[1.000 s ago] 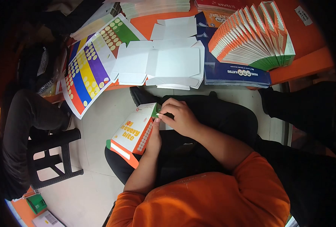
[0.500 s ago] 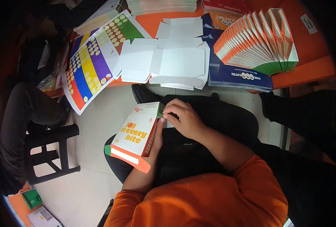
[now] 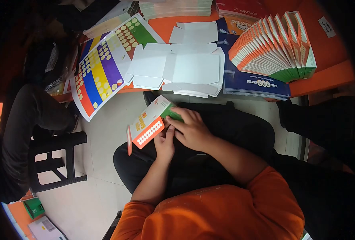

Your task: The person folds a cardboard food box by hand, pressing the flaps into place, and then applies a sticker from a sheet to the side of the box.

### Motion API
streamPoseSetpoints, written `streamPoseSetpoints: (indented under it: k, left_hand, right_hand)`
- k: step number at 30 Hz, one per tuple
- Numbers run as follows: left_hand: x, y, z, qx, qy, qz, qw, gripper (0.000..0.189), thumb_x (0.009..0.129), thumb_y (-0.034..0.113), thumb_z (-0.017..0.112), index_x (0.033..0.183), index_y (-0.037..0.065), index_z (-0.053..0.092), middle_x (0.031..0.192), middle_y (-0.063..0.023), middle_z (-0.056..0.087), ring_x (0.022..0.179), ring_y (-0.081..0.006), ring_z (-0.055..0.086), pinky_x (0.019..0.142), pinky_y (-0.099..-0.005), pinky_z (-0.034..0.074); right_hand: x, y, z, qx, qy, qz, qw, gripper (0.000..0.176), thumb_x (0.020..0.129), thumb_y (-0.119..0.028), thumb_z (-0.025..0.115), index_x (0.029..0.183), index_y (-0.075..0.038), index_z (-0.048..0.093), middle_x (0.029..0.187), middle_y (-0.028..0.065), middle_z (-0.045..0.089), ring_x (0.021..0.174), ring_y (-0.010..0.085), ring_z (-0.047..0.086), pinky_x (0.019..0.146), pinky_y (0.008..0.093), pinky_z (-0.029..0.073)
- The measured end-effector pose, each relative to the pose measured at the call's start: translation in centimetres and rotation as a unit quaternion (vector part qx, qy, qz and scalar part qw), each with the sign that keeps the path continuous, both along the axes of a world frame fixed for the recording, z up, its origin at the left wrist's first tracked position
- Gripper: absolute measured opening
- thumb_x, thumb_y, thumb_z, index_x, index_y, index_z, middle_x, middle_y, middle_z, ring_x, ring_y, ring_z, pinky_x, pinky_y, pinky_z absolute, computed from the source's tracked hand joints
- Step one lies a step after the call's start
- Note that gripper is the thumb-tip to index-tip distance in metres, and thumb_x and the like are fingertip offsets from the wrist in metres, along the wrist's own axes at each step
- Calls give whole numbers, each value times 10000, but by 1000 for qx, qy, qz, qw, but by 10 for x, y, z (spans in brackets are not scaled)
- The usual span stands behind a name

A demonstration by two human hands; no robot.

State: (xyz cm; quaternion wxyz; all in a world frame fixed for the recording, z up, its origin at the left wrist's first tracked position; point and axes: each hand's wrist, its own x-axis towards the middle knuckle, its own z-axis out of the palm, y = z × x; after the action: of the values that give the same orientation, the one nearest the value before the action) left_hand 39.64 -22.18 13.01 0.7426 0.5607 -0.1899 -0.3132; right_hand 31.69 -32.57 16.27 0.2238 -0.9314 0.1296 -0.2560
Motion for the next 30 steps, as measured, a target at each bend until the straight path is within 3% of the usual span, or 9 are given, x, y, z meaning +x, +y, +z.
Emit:
streamPoseSetpoints:
  k: [2,4,8,13,18,25,28,29,30]
  left_hand:
    - [-2,-2,-2,22,-26,-9,999,332,880,40,471,1195,-52,422,1133,-124,523,1042,-181,511,891,-292,403]
    - [-4,0,-10,69,-122,-39,989,334,893,73,458,1203,-45,419,1121,-118,530,1032,-153,507,882,-278,401]
    - [-11,-2,3,145,-392,-159,894,475,798,96,526,1247,9,399,1256,-215,407,1189,-363,379,989,-426,297]
    - [-19,-4,-7,179,-387,-154,891,519,803,118,531,1277,13,349,1283,-225,355,1227,-354,316,987,-445,291]
    - [-17,6,-17,211,-371,-273,862,493,791,107,551,1241,1,380,1246,-231,389,1169,-364,374,946,-445,334]
    - [-20,4,-9,188,-373,-255,872,428,816,119,538,1207,0,412,1220,-209,426,1136,-332,422,923,-407,366]
    - [-4,2,-2,149,-77,-122,978,374,880,143,463,1225,21,383,1196,-122,465,1112,-232,456,907,-378,395]
    - [0,1,2,-5,181,-19,983,374,921,257,372,1219,31,398,1186,-104,477,1117,-224,455,934,-354,382]
    - [5,-4,22,-95,190,-13,977,427,921,338,350,1224,41,398,1181,-89,488,1092,-217,478,915,-349,396]
  right_hand:
    - [0,-10,-4,172,-29,33,984,386,717,-182,630,1081,-80,554,1195,97,445,1066,277,463,887,421,338]
    - [-3,-10,14,151,-54,32,987,398,720,-199,635,1093,-92,548,1193,96,445,1060,279,465,891,426,337]
    - [2,4,30,11,-75,42,996,488,673,-267,684,1124,-151,535,1162,68,488,1076,238,483,924,449,313]
    - [14,3,19,-167,-53,79,981,447,667,-299,658,1074,-145,557,1040,16,524,998,152,513,923,463,317]
    - [8,0,31,-86,-10,72,994,305,712,-245,575,995,-131,576,963,15,532,940,156,506,906,447,339]
    - [8,1,27,-186,4,48,981,540,628,-341,670,1098,-100,553,998,31,551,947,161,525,878,408,365]
    - [1,-8,41,-143,-49,38,988,488,656,-319,647,1074,-80,567,968,28,567,895,157,548,840,378,385]
    - [-1,-11,43,-115,-57,39,991,458,670,-306,635,1061,-76,575,951,26,574,865,153,559,821,362,392]
    - [1,-14,39,-139,-72,25,987,379,716,-261,596,1055,-92,587,925,16,579,827,144,565,783,344,398]
